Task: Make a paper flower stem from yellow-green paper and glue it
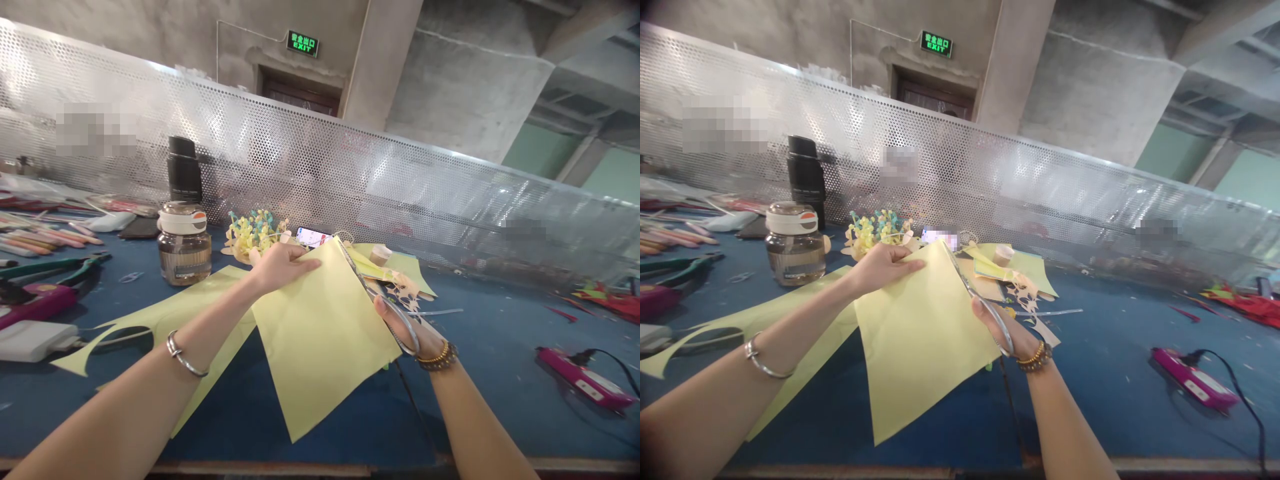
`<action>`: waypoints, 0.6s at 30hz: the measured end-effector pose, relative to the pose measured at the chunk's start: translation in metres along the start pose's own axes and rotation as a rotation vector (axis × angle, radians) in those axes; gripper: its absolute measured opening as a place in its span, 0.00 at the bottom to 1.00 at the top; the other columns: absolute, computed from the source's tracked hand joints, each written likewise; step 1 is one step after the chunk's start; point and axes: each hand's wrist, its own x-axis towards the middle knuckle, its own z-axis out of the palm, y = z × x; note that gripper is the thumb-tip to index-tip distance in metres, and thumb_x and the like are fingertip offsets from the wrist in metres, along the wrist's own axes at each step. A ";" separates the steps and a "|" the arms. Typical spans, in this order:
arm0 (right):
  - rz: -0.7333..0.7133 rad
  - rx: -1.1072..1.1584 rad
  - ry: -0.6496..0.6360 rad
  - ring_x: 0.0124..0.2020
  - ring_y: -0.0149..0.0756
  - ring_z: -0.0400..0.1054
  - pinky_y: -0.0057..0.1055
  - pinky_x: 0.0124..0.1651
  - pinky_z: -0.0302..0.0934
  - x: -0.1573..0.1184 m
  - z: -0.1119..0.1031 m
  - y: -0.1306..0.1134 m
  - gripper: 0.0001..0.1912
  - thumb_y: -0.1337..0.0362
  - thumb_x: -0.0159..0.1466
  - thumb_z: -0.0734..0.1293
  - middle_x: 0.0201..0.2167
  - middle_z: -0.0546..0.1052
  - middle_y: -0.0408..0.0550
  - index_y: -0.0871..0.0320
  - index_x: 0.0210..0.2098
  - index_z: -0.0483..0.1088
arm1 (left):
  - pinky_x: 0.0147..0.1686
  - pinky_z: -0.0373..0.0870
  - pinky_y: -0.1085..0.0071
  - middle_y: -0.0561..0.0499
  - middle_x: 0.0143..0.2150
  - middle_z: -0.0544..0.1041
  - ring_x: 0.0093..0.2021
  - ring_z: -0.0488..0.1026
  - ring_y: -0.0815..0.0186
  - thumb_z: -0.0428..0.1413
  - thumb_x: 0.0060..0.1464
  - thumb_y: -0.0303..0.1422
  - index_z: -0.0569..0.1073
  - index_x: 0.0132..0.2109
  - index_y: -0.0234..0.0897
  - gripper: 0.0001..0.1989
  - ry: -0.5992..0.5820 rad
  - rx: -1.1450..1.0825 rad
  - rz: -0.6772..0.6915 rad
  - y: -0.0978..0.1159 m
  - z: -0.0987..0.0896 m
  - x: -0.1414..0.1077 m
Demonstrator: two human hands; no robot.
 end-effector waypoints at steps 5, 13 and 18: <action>-0.029 0.041 -0.004 0.65 0.45 0.49 0.48 0.66 0.44 0.001 0.000 0.002 0.30 0.46 0.67 0.49 0.62 0.62 0.47 0.51 0.64 0.53 | 0.18 0.45 0.73 0.58 0.18 0.52 0.19 0.52 0.74 0.55 0.47 0.47 0.52 0.19 0.38 0.24 0.002 0.024 0.003 -0.002 0.000 0.001; -0.099 0.045 0.002 0.67 0.43 0.44 0.46 0.67 0.41 0.003 0.001 0.001 0.29 0.48 0.67 0.50 0.64 0.59 0.46 0.51 0.64 0.54 | 0.18 0.47 0.74 0.57 0.18 0.55 0.19 0.55 0.74 0.56 0.47 0.46 0.54 0.19 0.38 0.23 -0.006 0.012 0.001 -0.003 0.001 0.001; -0.123 0.096 -0.028 0.66 0.44 0.48 0.45 0.66 0.45 0.003 0.002 0.001 0.28 0.48 0.67 0.50 0.65 0.57 0.46 0.52 0.63 0.55 | 0.18 0.49 0.74 0.56 0.18 0.58 0.19 0.57 0.73 0.56 0.46 0.47 0.58 0.19 0.37 0.22 -0.002 0.000 -0.007 -0.001 0.000 0.000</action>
